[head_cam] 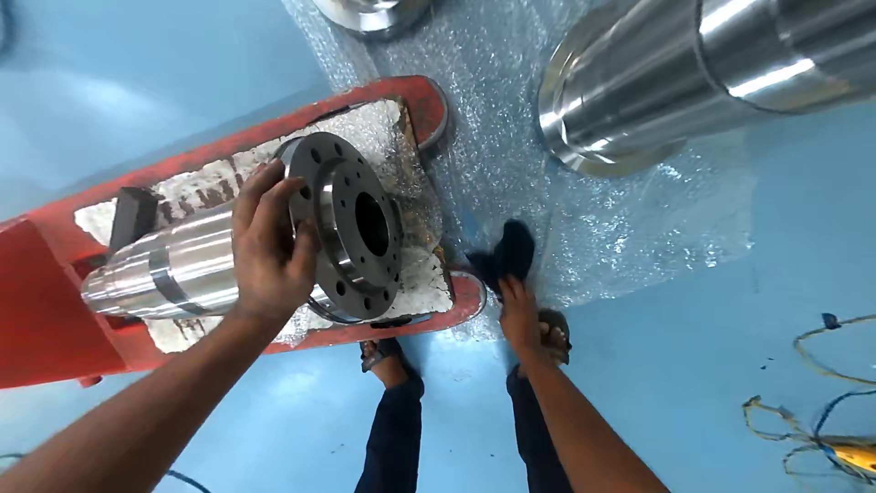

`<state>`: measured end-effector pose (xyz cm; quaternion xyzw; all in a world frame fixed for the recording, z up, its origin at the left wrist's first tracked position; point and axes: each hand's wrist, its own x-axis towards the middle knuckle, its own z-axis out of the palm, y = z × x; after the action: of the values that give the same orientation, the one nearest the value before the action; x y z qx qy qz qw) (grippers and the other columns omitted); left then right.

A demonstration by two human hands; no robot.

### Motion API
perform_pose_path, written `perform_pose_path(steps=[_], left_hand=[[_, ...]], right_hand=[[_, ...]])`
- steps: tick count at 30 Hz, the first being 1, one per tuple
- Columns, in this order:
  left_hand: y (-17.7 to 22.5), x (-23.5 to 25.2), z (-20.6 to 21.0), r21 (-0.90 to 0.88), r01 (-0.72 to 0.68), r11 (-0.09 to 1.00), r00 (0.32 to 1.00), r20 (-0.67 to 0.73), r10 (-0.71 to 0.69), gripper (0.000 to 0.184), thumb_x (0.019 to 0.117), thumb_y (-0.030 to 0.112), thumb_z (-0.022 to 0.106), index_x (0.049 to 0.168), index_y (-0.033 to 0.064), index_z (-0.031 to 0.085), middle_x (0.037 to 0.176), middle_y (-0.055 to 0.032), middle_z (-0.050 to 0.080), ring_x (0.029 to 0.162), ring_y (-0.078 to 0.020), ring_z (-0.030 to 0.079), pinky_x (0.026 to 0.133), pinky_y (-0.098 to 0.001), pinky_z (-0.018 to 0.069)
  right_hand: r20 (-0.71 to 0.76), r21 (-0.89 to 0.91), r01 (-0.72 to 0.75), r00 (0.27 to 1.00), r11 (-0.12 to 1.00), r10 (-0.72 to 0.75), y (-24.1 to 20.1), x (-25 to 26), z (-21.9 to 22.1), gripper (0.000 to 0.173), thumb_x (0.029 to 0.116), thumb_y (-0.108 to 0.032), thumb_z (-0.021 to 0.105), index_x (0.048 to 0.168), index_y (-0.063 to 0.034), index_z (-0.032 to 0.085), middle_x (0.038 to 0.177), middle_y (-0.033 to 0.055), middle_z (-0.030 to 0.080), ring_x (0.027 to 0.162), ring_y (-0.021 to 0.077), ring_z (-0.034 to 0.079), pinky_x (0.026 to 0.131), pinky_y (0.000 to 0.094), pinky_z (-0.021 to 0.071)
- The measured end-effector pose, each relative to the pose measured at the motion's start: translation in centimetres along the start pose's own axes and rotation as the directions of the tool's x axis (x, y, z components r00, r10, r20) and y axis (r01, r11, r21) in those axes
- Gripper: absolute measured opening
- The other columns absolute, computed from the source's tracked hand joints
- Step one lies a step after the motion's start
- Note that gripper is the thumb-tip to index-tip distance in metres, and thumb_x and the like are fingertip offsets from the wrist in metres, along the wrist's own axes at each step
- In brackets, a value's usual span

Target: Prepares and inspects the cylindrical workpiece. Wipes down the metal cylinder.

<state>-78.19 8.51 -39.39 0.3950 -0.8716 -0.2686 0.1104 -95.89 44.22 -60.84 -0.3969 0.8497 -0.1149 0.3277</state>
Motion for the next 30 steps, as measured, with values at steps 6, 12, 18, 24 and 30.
perform_pose_path(steps=[6, 12, 18, 24, 30], left_hand=[[-0.2, 0.2, 0.0, -0.002, -0.026, 1.0, 1.0, -0.014, 0.026, 0.044, 0.0982, 0.024, 0.05, 0.136, 0.0023, 0.06, 0.154, -0.0229, 0.045, 0.15, -0.0311, 0.035, 0.123, -0.044, 0.0292], [-0.3, 0.1, 0.4, -0.017, -0.009, 1.0, 0.999, -0.032, 0.008, 0.044, 0.0975, 0.024, 0.051, 0.135, 0.0024, 0.061, 0.154, -0.0227, 0.045, 0.151, -0.0322, 0.034, 0.123, -0.0462, 0.0288], [-0.1, 0.0, 0.4, -0.019, 0.01, 1.0, 0.999, -0.033, -0.01, 0.044, 0.0971, 0.023, 0.051, 0.135, 0.0037, 0.061, 0.155, -0.0215, 0.045, 0.151, -0.0313, 0.035, 0.123, -0.0456, 0.0289], [-0.3, 0.1, 0.4, -0.027, -0.027, 0.999, 0.999, -0.047, 0.026, 0.042, 0.0969, 0.021, 0.051, 0.133, 0.0032, 0.062, 0.154, -0.0228, 0.046, 0.15, -0.0324, 0.036, 0.123, -0.0447, 0.0297], [-0.3, 0.1, 0.5, -0.026, -0.015, 1.0, 0.999, -0.051, 0.013, 0.043, 0.0971, 0.023, 0.051, 0.133, 0.0029, 0.063, 0.154, -0.0239, 0.045, 0.15, -0.0334, 0.035, 0.123, -0.046, 0.0288]], right_hand=[[0.712, -0.284, -0.041, 0.66, 0.958, 0.239, 2.4, -10.3, 1.1, 0.039, 0.0944, -0.006, 0.059, 0.132, -0.0026, 0.067, 0.145, 0.0181, 0.058, 0.139, 0.0389, 0.048, 0.117, 0.0546, 0.0357], [0.515, -0.182, -0.17, 0.823, 0.968, 0.241, -1.9, -6.2, -3.3, 0.033, 0.0959, -0.007, 0.061, 0.128, -0.0022, 0.069, 0.134, 0.0192, 0.064, 0.132, 0.038, 0.055, 0.114, 0.0513, 0.0408], [0.202, 0.122, -0.204, 0.963, 0.971, 0.177, -3.4, 6.9, -3.9, 0.032, 0.1003, 0.0, 0.054, 0.129, 0.0051, 0.066, 0.135, 0.0288, 0.062, 0.129, 0.0469, 0.056, 0.109, 0.0593, 0.044], [-0.271, 0.406, -0.399, 0.807, 0.823, 0.525, -7.6, 11.6, -10.6, 0.031, 0.0989, -0.009, 0.053, 0.123, 0.0037, 0.068, 0.127, 0.0267, 0.064, 0.123, 0.0405, 0.06, 0.106, 0.0551, 0.0449], [-0.099, 0.213, 0.002, 0.995, 0.977, 0.02, -7.0, 9.8, -8.0, 0.032, 0.0986, 0.001, 0.053, 0.128, 0.0075, 0.063, 0.135, 0.0305, 0.059, 0.126, 0.0472, 0.058, 0.106, 0.0588, 0.0474]])
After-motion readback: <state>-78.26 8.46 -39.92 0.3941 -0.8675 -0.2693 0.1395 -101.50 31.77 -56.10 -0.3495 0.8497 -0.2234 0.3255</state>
